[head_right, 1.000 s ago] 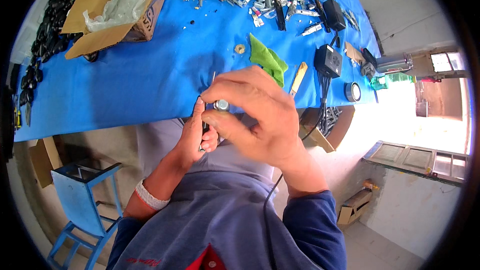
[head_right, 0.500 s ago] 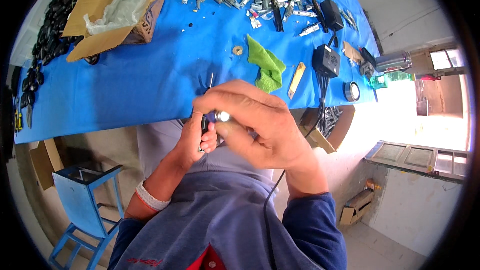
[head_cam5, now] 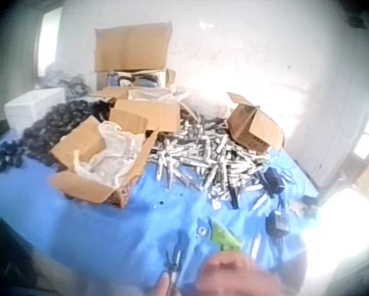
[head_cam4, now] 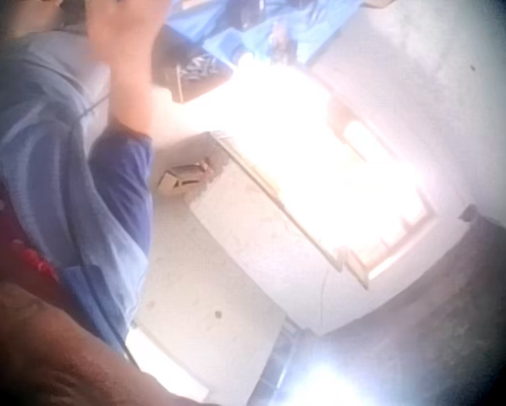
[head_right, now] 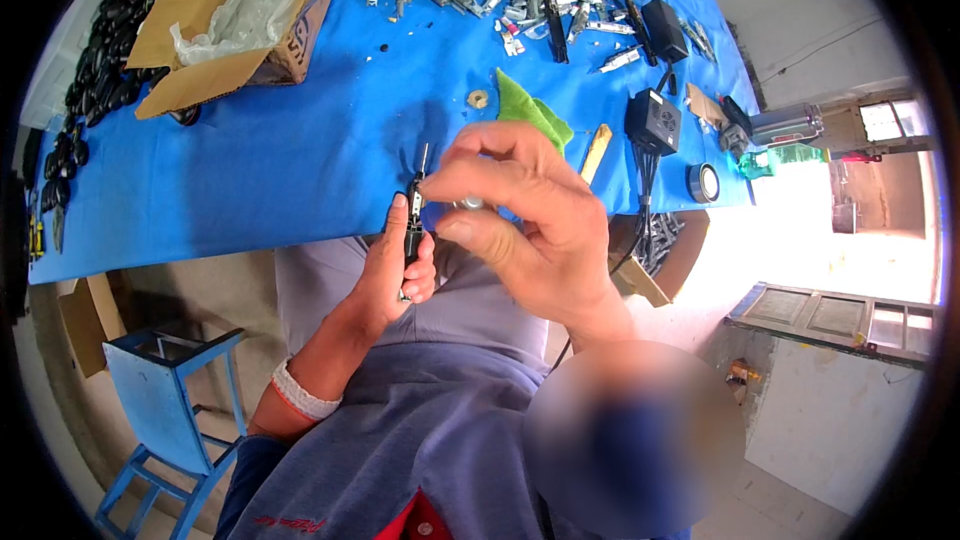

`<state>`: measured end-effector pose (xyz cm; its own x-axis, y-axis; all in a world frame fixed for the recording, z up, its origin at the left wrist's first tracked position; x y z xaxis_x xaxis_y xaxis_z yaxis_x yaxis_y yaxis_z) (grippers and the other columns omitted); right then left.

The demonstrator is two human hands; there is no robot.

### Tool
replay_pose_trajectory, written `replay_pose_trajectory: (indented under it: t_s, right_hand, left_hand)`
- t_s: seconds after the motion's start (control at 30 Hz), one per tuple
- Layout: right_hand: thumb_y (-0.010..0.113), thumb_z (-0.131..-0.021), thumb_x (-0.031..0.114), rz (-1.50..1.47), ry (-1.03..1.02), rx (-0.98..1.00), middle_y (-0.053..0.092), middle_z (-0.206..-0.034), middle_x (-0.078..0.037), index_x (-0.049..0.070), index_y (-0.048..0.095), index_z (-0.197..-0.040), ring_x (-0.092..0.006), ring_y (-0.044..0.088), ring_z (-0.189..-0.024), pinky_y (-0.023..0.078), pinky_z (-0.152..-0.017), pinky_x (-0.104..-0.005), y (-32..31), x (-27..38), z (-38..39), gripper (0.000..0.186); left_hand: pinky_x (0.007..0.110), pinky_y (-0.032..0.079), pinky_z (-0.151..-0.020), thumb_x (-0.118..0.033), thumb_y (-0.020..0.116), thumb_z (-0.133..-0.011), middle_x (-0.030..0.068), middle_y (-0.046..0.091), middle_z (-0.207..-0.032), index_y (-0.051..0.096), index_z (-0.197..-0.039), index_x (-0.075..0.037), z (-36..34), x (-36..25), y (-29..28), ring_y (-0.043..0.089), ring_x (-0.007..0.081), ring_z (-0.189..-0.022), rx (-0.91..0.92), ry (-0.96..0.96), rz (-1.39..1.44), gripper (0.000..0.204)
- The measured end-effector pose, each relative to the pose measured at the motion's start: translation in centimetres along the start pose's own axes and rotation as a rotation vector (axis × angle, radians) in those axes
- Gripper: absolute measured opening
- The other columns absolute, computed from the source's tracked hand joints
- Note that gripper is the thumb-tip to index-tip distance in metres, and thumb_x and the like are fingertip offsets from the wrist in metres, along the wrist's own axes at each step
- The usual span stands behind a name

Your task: The person uses a soldering iron and solder wire to work on small metal components on a blue workbench. They repeatedly apply heat and solder to the tips of the components, occasionally wiping the iron with a green cloth. The workspace contains piles of similar metal parts and cardboard boxes.

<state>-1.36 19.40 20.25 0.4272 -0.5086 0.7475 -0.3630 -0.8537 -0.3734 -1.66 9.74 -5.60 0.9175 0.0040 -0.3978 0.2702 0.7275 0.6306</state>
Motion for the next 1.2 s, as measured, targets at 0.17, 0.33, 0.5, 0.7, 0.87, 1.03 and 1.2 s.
replay_pose_trajectory:
  t_s: [0.17,0.33,0.5,0.7,0.87,1.03,1.2]
  right_hand:
    - [0.068,-0.082,0.005,0.009,0.091,0.072,0.066,-0.100,-0.012,0.000,0.065,-0.106,-0.0161,0.060,-0.081,0.046,-0.071,-0.0257,0.1,-0.5,-0.6,0.025]
    - [0.066,-0.082,0.004,-0.012,0.160,-0.021,0.066,-0.100,-0.010,0.000,0.065,-0.103,-0.0150,0.059,-0.075,0.046,-0.066,-0.0256,0.2,-1.0,0.3,0.021]
    - [0.073,-0.076,0.004,0.059,-0.019,-0.046,0.066,-0.099,-0.012,0.001,0.066,-0.099,-0.0152,0.058,-0.071,0.046,-0.061,-0.0252,-0.1,0.4,0.2,0.024]
    - [0.075,-0.074,0.003,0.205,0.049,-0.091,0.066,-0.096,-0.012,0.000,0.068,-0.094,-0.0177,0.062,-0.078,0.048,-0.063,-0.0247,-1.3,0.2,-0.2,0.021]
    - [0.073,-0.074,0.002,0.078,0.172,-0.112,0.067,-0.100,-0.014,0.001,0.067,-0.099,-0.0221,0.064,-0.086,0.050,-0.076,-0.0304,-1.3,-0.6,-0.1,0.026]
    - [0.073,-0.072,0.000,0.158,-0.011,-0.028,0.067,-0.100,-0.013,0.000,0.067,-0.099,-0.0211,0.063,-0.085,0.050,-0.075,-0.0296,-0.5,0.6,-0.4,0.028]
    - [0.073,-0.072,-0.003,0.248,-0.011,-0.038,0.067,-0.098,-0.013,-0.001,0.067,-0.100,-0.0186,0.062,-0.079,0.050,-0.072,-0.0262,-1.1,1.0,0.0,0.029]
  left_hand:
    - [0.027,0.019,-0.036,-0.077,0.039,-0.083,-0.0045,0.024,-0.046,0.043,-0.071,-0.012,0.2,-0.4,0.3,0.023,0.0092,-0.034,0.026,0.038,-0.014,0.067]
    - [0.027,0.020,-0.035,-0.077,0.039,-0.084,-0.0044,0.024,-0.046,0.043,-0.070,-0.012,0.1,-0.3,0.0,0.024,0.0094,-0.034,0.014,0.032,-0.011,0.067]
    - [0.027,0.020,-0.035,-0.077,0.039,-0.084,-0.0043,0.024,-0.046,0.043,-0.070,-0.012,0.0,0.0,0.2,0.024,0.0094,-0.034,0.028,0.003,-0.008,0.067]
    - [0.027,0.027,-0.035,-0.074,0.035,-0.087,-0.0036,0.029,-0.045,0.042,-0.066,-0.012,0.5,-0.5,0.3,0.029,0.0097,-0.033,0.023,0.028,-0.009,0.066]
    - [0.027,0.027,-0.035,-0.074,0.034,-0.087,-0.0037,0.029,-0.045,0.042,-0.066,-0.012,0.2,-0.4,0.4,0.029,0.0097,-0.033,0.035,0.017,-0.015,0.066]
    - [0.027,0.019,-0.037,-0.077,0.039,-0.083,-0.0044,0.024,-0.047,0.044,-0.075,-0.012,0.0,0.0,0.0,0.023,0.0088,-0.035,0.023,0.009,-0.005,0.066]
    - [0.027,0.019,-0.037,-0.077,0.040,-0.083,-0.0044,0.025,-0.047,0.044,-0.075,-0.012,0.0,0.0,0.1,0.023,0.0088,-0.035,0.029,0.002,-0.002,0.066]
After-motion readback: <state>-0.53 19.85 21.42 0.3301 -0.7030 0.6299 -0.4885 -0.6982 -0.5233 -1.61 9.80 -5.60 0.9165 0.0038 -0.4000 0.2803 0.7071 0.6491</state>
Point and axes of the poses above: each hand's wrist, its own z-axis away from the middle knuckle, its own y-axis out of the palm, x = y × z, the point moved 9 cm from there along -z, towards the middle knuckle
